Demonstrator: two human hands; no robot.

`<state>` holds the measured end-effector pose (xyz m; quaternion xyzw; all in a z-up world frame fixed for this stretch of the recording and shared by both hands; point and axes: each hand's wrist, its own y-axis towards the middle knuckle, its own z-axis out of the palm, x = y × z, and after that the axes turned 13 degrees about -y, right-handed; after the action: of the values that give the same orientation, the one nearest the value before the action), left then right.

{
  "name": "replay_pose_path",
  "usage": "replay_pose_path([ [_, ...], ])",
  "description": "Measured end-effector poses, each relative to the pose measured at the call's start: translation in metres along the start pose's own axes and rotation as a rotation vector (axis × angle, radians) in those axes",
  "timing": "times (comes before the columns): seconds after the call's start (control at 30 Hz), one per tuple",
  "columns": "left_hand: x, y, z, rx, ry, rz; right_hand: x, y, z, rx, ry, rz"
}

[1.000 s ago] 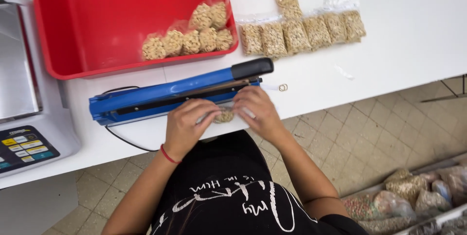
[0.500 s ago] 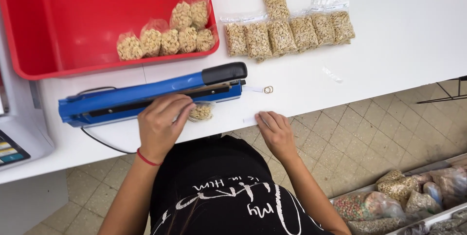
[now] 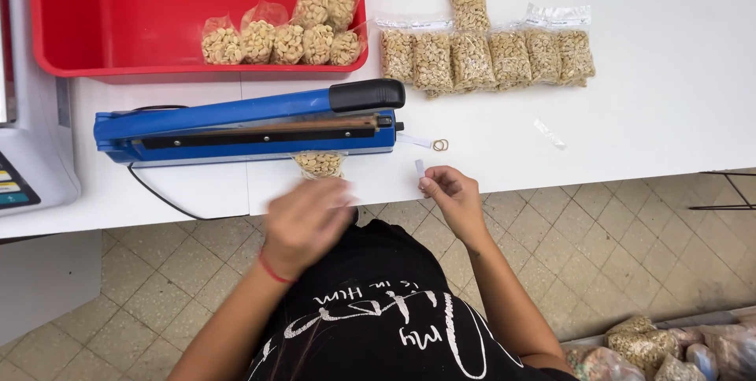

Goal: Using a manual heat sealer to close small plastic bags filled with snack products.

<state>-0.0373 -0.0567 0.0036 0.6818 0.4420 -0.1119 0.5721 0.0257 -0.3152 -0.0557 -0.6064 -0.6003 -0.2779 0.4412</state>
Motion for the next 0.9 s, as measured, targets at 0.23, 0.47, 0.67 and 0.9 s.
replay_pose_path([
  [0.23,0.004,0.014,0.075,0.224,-0.732,-0.839,-0.006,-0.004,0.012,0.076,0.17,0.048],
  [0.47,0.035,-0.002,0.11,0.125,-0.787,-0.93,-0.001,-0.007,0.012,0.036,0.247,0.098],
  [0.67,0.023,0.002,0.118,0.057,-0.833,-1.154,0.005,-0.009,0.007,-0.064,0.198,0.081],
  [0.9,0.023,-0.004,0.117,-0.126,-0.9,-1.325,0.013,0.014,-0.017,-0.084,-0.348,-0.056],
])
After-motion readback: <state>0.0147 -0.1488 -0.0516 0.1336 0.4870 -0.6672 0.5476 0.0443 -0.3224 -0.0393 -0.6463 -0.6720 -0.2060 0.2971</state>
